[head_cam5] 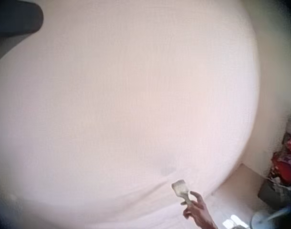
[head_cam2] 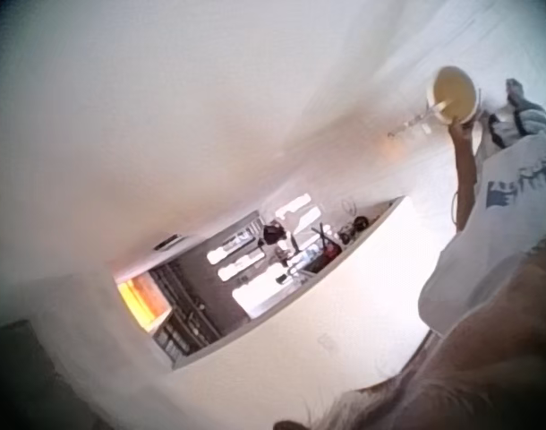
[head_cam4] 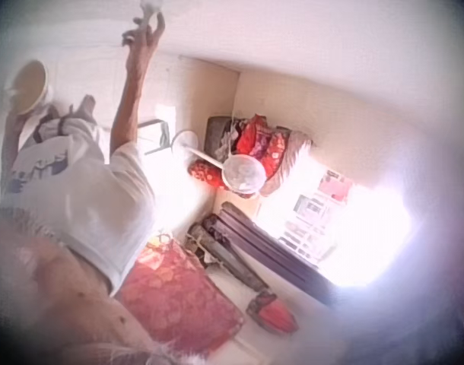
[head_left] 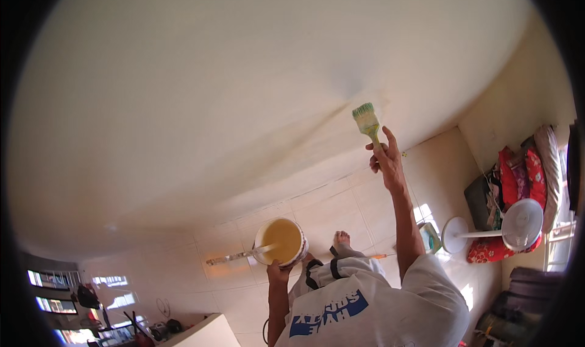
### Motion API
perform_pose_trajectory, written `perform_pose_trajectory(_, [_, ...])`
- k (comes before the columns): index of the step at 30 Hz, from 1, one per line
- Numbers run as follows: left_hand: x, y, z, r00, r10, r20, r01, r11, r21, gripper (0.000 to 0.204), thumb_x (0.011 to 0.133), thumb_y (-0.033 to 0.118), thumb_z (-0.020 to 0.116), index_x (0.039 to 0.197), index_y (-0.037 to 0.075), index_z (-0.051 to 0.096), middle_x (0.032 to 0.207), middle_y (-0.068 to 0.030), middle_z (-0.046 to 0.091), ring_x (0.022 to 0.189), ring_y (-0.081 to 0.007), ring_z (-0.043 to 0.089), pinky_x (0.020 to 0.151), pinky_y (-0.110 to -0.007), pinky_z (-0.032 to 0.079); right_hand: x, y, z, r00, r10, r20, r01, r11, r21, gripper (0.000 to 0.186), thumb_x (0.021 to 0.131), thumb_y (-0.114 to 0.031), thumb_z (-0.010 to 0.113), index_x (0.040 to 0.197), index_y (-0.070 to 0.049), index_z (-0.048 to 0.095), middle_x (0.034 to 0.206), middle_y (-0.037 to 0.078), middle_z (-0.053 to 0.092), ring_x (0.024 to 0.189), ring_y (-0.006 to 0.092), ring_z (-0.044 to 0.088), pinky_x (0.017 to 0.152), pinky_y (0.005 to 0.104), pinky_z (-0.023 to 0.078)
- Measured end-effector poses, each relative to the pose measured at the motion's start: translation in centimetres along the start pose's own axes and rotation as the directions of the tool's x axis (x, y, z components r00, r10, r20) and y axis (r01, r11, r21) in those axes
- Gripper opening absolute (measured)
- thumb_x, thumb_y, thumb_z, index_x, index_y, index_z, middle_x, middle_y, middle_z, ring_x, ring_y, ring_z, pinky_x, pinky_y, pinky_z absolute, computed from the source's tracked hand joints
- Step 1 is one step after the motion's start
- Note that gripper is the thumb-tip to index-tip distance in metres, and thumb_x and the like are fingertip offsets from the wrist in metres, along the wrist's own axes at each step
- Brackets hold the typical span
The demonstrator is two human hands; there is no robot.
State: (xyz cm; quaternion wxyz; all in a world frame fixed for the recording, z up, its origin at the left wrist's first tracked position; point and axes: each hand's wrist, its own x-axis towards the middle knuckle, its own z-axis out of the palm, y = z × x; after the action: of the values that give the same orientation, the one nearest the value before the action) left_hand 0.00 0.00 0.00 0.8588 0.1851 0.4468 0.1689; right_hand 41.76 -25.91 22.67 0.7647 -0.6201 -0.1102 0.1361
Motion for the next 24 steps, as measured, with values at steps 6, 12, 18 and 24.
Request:
perform_pose_trajectory(6, [-1.3,-3.7,3.4,0.998,-0.026,0.060,0.029,0.998,-0.057,0.065,0.090,0.000,0.047,0.152,0.008,0.031,0.142,-0.0225,0.050,0.127,-0.0450,0.057,0.094,-0.065,0.057,-4.3,-5.8,1.1,0.965,-0.049,0.259,0.050,0.999,0.003,0.082,0.084,-0.029,0.075,0.154,-0.008,0.038,0.135,0.018,0.055,0.114,0.0258,0.064,0.086,0.0400,0.052])
perform_pose_trajectory(12, [-5.3,-2.3,4.9,0.998,-0.003,0.066,-0.006,0.992,0.124,0.046,0.097,0.009,0.046,0.142,-0.003,0.045,0.138,-0.0219,0.057,0.124,-0.0365,0.062,0.099,-0.053,0.058,-7.4,-7.8,2.5,0.956,-0.207,0.208,0.286,0.815,-0.503,0.060,0.086,-0.035,0.081,0.134,-0.008,0.057,0.115,0.010,0.065,0.105,0.0218,0.065,0.084,0.0383,0.050])
perform_pose_trajectory(18, [-7.1,-1.9,4.2,0.997,-0.078,0.022,0.076,0.995,0.070,0.061,0.089,0.003,0.045,0.150,0.002,0.034,0.140,-0.0237,0.052,0.126,-0.0433,0.059,0.097,-0.062,0.057,-6.5,-3.7,4.2,0.946,-0.309,0.102,0.325,0.898,-0.296,0.028,0.101,-0.029,0.063,0.113,-0.003,0.066,0.097,0.009,0.066,0.089,0.0182,0.064,0.080,0.0332,0.049])
perform_pose_trajectory(24, [-6.6,-2.1,3.8,0.993,-0.077,-0.093,0.084,0.994,0.072,0.063,0.088,0.000,0.043,0.151,0.003,0.032,0.141,-0.0256,0.050,0.125,-0.0465,0.058,0.097,-0.066,0.056,-0.2,1.2,4.4,0.933,-0.187,0.309,0.233,0.965,-0.120,0.028,0.103,-0.027,0.064,0.119,-0.005,0.066,0.116,0.008,0.066,0.104,0.0186,0.065,0.091,0.0329,0.049])
